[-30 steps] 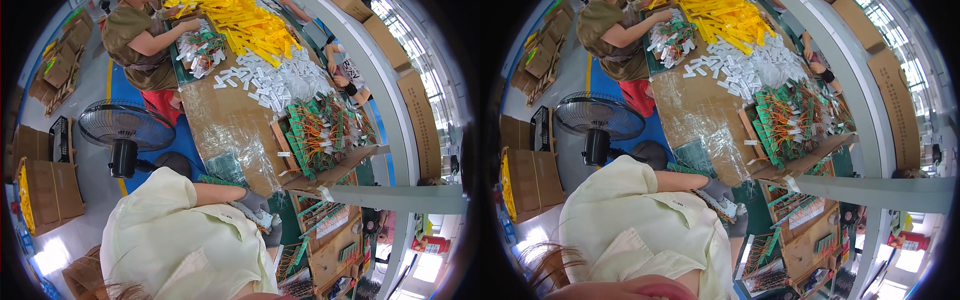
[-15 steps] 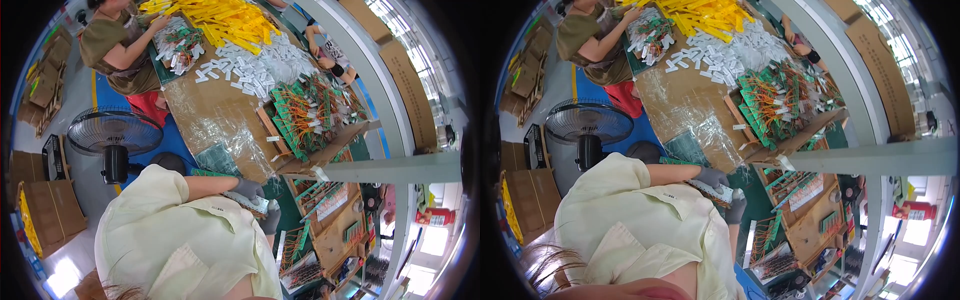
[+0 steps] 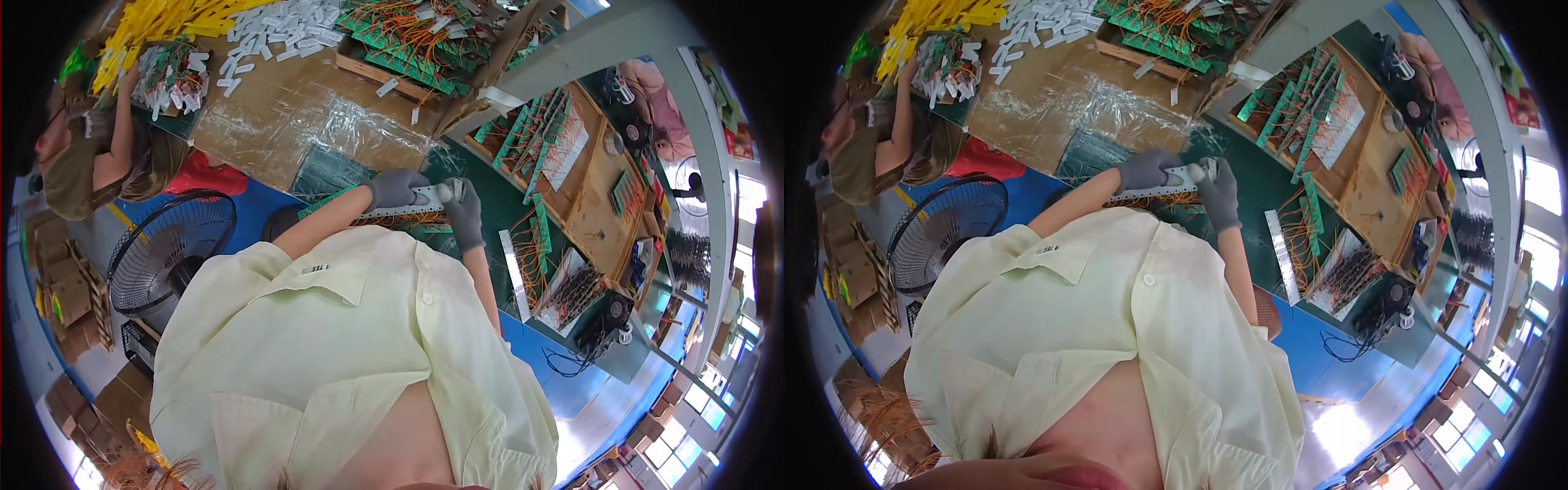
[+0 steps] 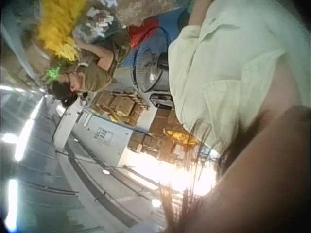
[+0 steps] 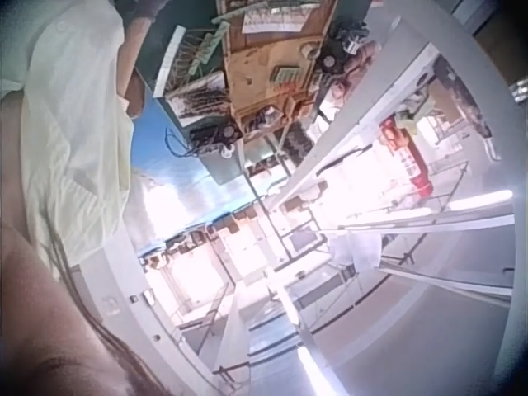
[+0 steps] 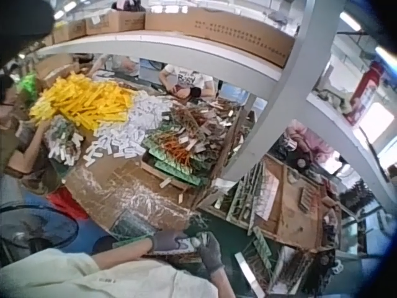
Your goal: Assembling LED panels by manually inserting colored wires into designated holes on metal circuit boards at a factory workbench.
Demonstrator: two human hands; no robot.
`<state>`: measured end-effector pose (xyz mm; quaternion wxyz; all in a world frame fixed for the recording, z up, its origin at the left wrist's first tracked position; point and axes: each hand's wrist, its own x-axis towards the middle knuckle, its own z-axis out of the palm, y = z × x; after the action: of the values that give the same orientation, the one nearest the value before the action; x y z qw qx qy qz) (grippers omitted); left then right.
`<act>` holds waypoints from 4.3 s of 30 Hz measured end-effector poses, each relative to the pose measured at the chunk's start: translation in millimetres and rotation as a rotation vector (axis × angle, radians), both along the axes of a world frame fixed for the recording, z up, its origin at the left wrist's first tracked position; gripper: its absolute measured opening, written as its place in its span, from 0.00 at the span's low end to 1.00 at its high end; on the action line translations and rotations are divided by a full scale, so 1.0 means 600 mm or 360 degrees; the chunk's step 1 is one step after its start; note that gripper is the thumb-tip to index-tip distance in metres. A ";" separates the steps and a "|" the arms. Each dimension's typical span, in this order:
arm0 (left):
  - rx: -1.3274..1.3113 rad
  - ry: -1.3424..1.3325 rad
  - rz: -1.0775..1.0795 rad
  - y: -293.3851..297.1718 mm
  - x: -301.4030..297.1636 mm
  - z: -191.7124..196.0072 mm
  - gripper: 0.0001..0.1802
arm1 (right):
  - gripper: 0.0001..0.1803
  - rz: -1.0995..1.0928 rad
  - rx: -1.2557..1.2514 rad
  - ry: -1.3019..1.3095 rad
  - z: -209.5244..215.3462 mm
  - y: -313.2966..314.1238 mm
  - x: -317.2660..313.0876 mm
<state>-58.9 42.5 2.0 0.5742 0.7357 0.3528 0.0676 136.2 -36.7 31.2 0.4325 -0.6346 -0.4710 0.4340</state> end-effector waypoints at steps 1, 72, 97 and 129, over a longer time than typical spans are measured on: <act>0.0010 -0.0027 -0.0101 0.009 0.002 0.003 0.23 | 0.11 0.0135 -0.0192 -0.0141 -0.009 0.006 0.005; -0.0503 -0.0212 -0.0020 0.017 -0.029 0.010 0.20 | 0.23 0.0007 -0.0866 0.1506 0.011 0.008 -0.031; -0.0245 0.0097 -0.0111 0.070 -0.036 0.008 0.21 | 0.10 0.0090 -0.0368 0.0417 -0.023 0.061 -0.026; 0.0449 0.0293 0.0135 0.021 0.007 0.007 0.22 | 0.07 -0.0252 0.0187 -0.0044 -0.078 0.031 -0.041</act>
<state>-54.8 55.4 5.9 0.4273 0.7965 0.4215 0.0729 111.7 -18.4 -15.7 0.4954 -0.6494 -0.4498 0.3614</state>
